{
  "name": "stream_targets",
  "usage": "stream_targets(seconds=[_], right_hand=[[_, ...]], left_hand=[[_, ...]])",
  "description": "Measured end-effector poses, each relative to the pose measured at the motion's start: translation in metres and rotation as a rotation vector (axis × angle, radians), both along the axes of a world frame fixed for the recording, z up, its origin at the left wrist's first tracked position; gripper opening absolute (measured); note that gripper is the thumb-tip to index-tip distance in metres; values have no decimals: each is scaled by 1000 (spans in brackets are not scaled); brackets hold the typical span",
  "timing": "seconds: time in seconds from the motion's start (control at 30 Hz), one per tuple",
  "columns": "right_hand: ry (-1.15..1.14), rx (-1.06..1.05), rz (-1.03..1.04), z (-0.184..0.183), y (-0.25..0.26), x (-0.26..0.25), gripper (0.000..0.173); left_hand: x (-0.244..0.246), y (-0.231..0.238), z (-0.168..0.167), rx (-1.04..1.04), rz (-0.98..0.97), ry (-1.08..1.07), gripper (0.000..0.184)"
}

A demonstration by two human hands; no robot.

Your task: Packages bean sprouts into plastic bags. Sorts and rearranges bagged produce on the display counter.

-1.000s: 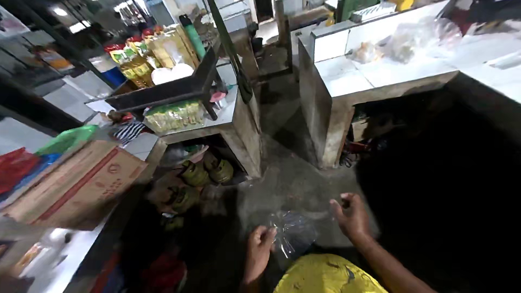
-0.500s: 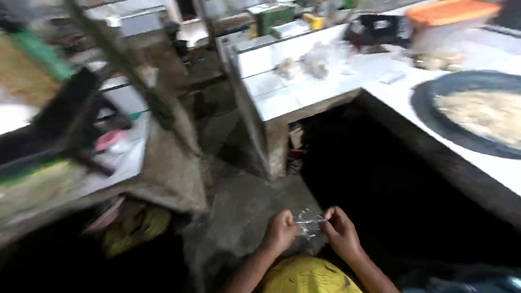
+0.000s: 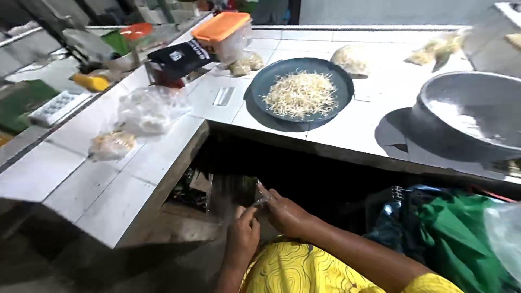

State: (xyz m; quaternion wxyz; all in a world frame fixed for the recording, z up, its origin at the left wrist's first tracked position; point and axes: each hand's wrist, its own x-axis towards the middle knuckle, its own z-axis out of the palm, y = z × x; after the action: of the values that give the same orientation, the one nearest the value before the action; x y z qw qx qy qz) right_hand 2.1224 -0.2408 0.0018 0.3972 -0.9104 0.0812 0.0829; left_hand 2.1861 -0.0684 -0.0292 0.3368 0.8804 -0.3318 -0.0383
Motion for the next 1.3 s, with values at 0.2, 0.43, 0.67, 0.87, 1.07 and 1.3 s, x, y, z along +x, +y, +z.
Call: stream_targets(seconds=[0.2, 0.43, 0.67, 0.87, 1.07, 1.3], right_hand=[[-118, 14, -131, 6, -69, 54, 68], [-515, -129, -458, 0, -205, 176, 30], [-131, -539, -707, -25, -319, 311, 71], [43, -578, -653, -68, -359, 376, 74], [-57, -615, -760, -39, -360, 316, 41], [98, -554, -807, -57, -344, 294, 98]], left_hand=[[94, -102, -9, -353, 15, -42, 35], [261, -192, 1, -273, -194, -105, 45], [406, -260, 31, -390, -210, 267, 57], [430, -309, 30, -405, -385, 245, 55], [447, -335, 27, -373, -440, 149, 53], [434, -393, 33, -150, -560, -75, 47]])
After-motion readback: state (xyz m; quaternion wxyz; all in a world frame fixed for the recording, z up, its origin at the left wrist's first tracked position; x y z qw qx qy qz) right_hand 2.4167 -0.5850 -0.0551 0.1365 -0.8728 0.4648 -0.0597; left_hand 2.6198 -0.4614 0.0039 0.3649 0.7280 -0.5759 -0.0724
